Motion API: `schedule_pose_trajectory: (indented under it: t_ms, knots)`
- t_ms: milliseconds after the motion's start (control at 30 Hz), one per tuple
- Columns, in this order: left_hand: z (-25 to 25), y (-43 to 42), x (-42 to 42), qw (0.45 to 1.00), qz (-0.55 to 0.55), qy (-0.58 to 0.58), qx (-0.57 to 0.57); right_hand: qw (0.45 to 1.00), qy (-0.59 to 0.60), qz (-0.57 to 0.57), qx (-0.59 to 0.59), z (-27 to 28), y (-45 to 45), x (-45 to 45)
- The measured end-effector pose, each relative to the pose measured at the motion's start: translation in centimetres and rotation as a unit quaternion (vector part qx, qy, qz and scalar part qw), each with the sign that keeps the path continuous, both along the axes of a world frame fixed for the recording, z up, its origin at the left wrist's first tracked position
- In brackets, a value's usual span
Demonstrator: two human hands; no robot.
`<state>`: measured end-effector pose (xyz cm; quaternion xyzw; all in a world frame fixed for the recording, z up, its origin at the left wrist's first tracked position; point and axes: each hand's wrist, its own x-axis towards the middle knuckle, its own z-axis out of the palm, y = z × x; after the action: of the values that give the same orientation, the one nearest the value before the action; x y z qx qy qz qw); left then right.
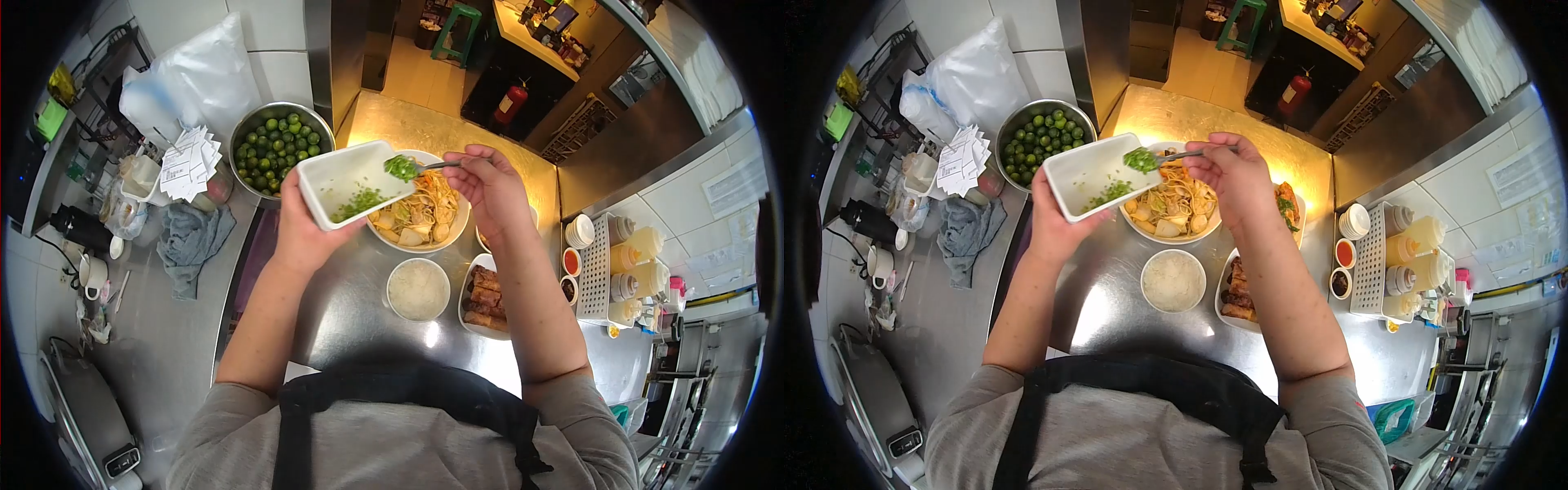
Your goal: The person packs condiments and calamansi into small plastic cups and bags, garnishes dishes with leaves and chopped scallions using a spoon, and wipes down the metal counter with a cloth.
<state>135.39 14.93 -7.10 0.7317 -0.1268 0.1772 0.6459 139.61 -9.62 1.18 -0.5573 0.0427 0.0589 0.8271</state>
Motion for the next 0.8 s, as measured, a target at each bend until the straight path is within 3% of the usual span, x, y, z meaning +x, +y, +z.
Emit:
schedule_pose_trajectory:
  t_ms: [67, 267, 333, 400, 433, 500, 600, 667, 733, 800]
  knots:
    - [-0.7, 1.2, -0.4, 0.999, 0.046, -0.013, -0.001, 0.995, -0.038, -0.067, -0.060, -0.4, -0.5, 0.0]
    - [-1.9, 3.6, -2.9, 0.997, 0.071, -0.004, -0.012, 0.951, -0.135, -0.084, -0.264, -4.5, -0.6, 0.5]
    - [-2.4, 4.3, -3.8, 0.995, 0.094, 0.002, 0.018, 0.942, -0.173, -0.092, -0.271, -5.5, -0.7, 0.2]
    - [-3.1, 4.7, -4.4, 0.996, 0.093, 0.007, 0.003, 0.846, -0.302, -0.105, -0.426, -4.8, -0.4, -1.1]
    - [-3.4, 4.9, -4.7, 0.996, 0.093, 0.011, -0.014, 0.846, -0.303, -0.104, -0.425, -4.8, -0.3, -1.6]
    - [-4.0, 4.9, -5.3, 0.995, 0.095, 0.019, -0.016, 0.755, -0.396, -0.065, -0.518, -4.6, -0.6, -2.6]
    - [-3.7, 4.8, -6.1, 0.995, 0.095, 0.018, 0.001, 0.710, -0.471, -0.079, -0.516, -4.9, -1.1, -2.9]
    - [-3.2, 4.6, -6.9, 0.995, 0.099, 0.009, 0.019, 0.731, -0.455, -0.074, -0.504, -3.8, -1.2, -4.0]
    - [-2.4, 4.2, -7.6, 0.996, 0.075, -0.004, 0.048, 0.897, -0.321, -0.119, -0.279, -1.6, -0.2, -6.3]
    - [-1.0, 2.7, -8.6, 1.000, 0.013, -0.014, 0.019, 0.923, -0.311, -0.076, -0.214, 0.3, 0.3, -9.4]
